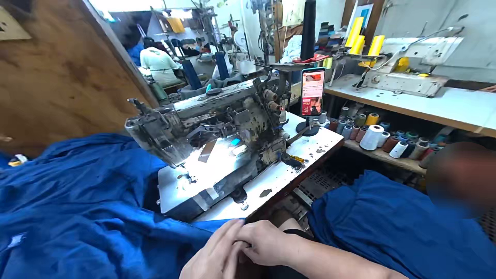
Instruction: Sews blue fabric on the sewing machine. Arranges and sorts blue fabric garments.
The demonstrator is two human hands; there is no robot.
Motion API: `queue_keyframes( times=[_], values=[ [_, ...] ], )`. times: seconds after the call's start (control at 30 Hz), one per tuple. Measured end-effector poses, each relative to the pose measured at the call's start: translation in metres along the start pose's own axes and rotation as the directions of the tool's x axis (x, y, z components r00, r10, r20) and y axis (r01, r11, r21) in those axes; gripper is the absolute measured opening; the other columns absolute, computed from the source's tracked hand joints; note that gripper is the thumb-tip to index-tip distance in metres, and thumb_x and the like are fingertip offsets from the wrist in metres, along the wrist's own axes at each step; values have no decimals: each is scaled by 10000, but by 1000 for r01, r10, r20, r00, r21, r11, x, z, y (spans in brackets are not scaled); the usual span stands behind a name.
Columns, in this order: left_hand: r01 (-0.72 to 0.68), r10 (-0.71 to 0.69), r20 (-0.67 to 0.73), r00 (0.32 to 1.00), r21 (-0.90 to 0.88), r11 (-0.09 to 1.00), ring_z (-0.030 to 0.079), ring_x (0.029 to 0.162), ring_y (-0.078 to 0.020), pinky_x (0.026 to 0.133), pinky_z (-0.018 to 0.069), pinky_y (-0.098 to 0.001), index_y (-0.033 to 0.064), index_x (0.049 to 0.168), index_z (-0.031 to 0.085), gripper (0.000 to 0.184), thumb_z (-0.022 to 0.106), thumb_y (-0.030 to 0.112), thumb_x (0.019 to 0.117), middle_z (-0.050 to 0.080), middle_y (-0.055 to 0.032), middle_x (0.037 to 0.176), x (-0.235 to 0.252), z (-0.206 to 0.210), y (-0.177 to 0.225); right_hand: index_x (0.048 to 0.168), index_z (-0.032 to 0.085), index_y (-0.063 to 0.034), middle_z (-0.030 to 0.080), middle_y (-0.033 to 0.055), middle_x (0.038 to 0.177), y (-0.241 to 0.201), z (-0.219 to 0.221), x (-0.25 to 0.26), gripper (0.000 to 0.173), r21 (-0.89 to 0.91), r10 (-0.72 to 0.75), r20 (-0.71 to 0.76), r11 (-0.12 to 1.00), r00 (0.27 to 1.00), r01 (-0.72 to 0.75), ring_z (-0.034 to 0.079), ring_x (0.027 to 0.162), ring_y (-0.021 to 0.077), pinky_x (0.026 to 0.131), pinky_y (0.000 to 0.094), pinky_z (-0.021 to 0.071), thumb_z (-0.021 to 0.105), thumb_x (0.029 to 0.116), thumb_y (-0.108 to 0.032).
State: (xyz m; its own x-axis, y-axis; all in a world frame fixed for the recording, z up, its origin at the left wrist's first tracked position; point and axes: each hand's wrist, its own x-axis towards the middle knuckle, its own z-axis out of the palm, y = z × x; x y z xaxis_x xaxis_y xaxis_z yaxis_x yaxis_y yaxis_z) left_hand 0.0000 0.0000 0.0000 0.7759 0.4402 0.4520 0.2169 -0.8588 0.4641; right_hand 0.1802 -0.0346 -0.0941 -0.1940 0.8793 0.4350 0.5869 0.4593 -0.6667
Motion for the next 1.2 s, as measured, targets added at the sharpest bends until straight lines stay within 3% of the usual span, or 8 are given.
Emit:
queue_keyframes(
  times=[0.1,0.33,0.6,0.7,0.83,0.93,1.03,1.2],
  values=[
    [205,-239,125,963,234,950,733,1029,-355,897,593,-513,-39,1229,705,283,589,82,1001,713,-225,1195,-31,14,-28,1012,708,34,721,170,931,0,4,0,165,-45,-100,58,994,993,102,729,901,297,784,468,592,586,1000,-77],
    [230,-191,-217,957,170,958,702,972,-311,900,568,-352,-60,1049,744,204,620,96,1009,678,-305,1104,-78,30,-24,969,703,12,705,147,867,-12,0,-22,162,-62,-176,171,980,970,188,724,832,279,697,446,581,587,997,-96],
    [238,-300,-351,887,-209,949,627,823,3,783,525,-131,-11,1000,783,180,683,134,965,685,-41,844,-76,62,-21,904,697,-5,698,111,814,-18,20,-36,116,-61,-236,42,969,971,238,714,768,230,656,387,583,615,958,-68],
    [210,-401,-369,838,-460,863,707,833,-20,788,614,-191,36,1021,786,143,708,13,903,730,39,900,-80,59,-27,1047,696,-9,711,140,905,-29,3,-35,289,-134,156,152,982,976,-136,722,844,276,721,469,591,580,1036,-273],
    [293,-633,-135,762,-800,524,746,789,-110,730,645,-278,28,1203,732,334,676,-39,881,775,-17,1051,-79,49,-13,1354,571,-30,643,214,1263,-34,-35,-17,401,-310,626,230,773,745,-554,642,1175,376,994,577,519,596,1027,-259],
    [229,-614,-69,786,-891,393,736,814,-124,758,639,-295,-9,1331,638,447,671,-46,887,735,-68,1182,-79,39,-8,1156,729,-59,730,120,1047,-21,-25,-27,244,-281,-10,-40,960,999,-2,714,969,221,862,364,598,648,989,-218],
    [141,-559,-71,826,-935,326,740,848,-139,800,641,-314,-57,1363,592,476,686,-69,896,732,-85,1175,-74,38,-5,1167,734,-97,724,100,1009,-18,-9,-16,192,-297,-418,-173,886,892,357,682,929,185,835,313,561,642,1018,-175],
    [121,-533,-49,844,-953,279,744,877,-155,799,641,-314,-96,1378,553,522,700,-104,878,733,-104,1166,-69,45,-3,1143,721,-79,713,104,965,-21,3,-8,182,-254,-558,-163,820,813,512,664,869,199,795,316,541,594,1016,-108]
  ],
)
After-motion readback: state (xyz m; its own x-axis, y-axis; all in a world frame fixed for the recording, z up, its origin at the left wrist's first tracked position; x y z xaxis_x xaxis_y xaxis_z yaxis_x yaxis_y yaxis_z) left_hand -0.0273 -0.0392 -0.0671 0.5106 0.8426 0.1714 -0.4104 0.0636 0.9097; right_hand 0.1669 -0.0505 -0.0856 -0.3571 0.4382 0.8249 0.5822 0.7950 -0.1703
